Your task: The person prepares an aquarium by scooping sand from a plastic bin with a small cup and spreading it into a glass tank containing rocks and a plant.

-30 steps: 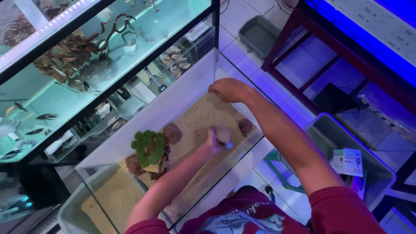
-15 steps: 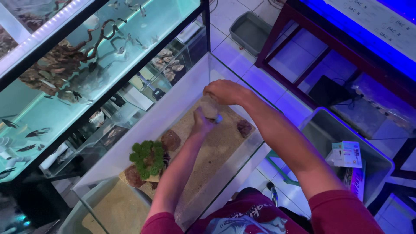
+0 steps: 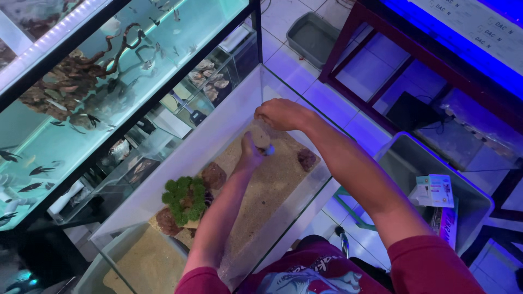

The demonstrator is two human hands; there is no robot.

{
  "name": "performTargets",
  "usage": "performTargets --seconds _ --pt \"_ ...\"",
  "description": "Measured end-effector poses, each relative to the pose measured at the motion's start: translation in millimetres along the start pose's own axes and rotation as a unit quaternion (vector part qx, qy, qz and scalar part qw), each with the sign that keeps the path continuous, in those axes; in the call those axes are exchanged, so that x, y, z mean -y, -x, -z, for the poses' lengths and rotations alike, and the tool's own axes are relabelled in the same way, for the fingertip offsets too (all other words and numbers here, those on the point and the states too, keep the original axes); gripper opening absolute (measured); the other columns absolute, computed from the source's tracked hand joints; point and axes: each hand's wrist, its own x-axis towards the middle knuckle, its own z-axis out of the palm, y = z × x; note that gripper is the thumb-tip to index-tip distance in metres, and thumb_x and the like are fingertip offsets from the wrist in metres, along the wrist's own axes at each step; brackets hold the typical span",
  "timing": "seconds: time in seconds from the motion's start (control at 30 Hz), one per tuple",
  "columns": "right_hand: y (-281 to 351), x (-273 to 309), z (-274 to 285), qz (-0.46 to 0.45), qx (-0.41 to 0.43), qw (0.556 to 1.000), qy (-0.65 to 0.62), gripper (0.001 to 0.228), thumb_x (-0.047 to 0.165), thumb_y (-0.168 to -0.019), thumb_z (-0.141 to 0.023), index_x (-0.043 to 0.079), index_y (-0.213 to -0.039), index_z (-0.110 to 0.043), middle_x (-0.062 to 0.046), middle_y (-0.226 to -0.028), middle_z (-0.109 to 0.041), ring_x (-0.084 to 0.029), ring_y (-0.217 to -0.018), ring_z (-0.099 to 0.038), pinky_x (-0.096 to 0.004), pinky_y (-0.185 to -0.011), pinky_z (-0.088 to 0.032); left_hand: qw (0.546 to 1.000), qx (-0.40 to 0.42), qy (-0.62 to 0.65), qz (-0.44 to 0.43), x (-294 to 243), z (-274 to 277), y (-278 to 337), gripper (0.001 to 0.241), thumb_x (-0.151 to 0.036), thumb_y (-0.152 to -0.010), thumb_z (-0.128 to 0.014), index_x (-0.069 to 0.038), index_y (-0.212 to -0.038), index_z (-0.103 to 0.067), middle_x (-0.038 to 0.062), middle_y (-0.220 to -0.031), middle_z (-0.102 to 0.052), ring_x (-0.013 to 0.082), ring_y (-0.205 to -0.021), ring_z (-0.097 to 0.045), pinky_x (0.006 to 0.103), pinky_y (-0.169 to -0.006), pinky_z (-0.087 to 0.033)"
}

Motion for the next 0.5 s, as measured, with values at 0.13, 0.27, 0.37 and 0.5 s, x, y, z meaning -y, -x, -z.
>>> performTargets --seconds 0.13,0.27,0.37,0.5 --pt "-8 -13 -11 -0.008 0.004 1.000 -0.015 0.027 0.011 -0.106 -0.048 0.006 -0.123 -0.068 -0.017 -0.114 -0.072 -0.038 -0.101 -0.072 -0.052 -0.083 -0.062 0.998 0.055 -0.008 0.014 73 32 -33 0.066 -0.072 -0.080 -0.061 -0.016 -0.115 -0.067 0.016 -0.107 -0.071 0.0418 -0.088 -0.068 0.0553 -0.064 -0.054" --pt "-10 -13 -12 -0.008 0.003 1.000 -0.003 0.027 0.011 -0.106 -0.048 0.008 -0.122 -0.069 -0.016 -0.112 -0.072 -0.037 -0.100 -0.072 -0.052 -0.080 -0.062 0.998 0.049 0.023 0.042 39 17 6 0.079 -0.070 -0.081 -0.059 -0.011 -0.133 -0.056 0.023 -0.120 -0.068 0.0456 -0.098 -0.068 0.0523 -0.072 -0.053" --pt "-10 -13 -14 -0.014 0.004 1.000 -0.006 0.027 0.012 -0.106 -0.048 0.008 -0.121 -0.069 -0.016 -0.113 -0.073 -0.038 -0.100 -0.072 -0.052 -0.079 -0.061 0.998 0.056 0.017 -0.004 23 16 15 0.085 -0.076 -0.079 -0.057 -0.010 -0.132 -0.056 0.026 -0.108 -0.069 0.0436 -0.081 -0.068 0.0446 -0.055 -0.046" --pt "-7 -11 -6 -0.014 0.006 1.000 -0.008 0.026 0.013 -0.104 -0.048 0.007 -0.119 -0.070 -0.019 -0.112 -0.073 -0.042 -0.101 -0.071 -0.055 -0.084 -0.060 0.999 0.034 -0.023 0.001 98 51 -42 0.071 -0.066 -0.084 -0.062 -0.007 -0.124 -0.063 0.019 -0.112 -0.074 0.0343 -0.086 -0.071 0.0448 -0.062 -0.051"
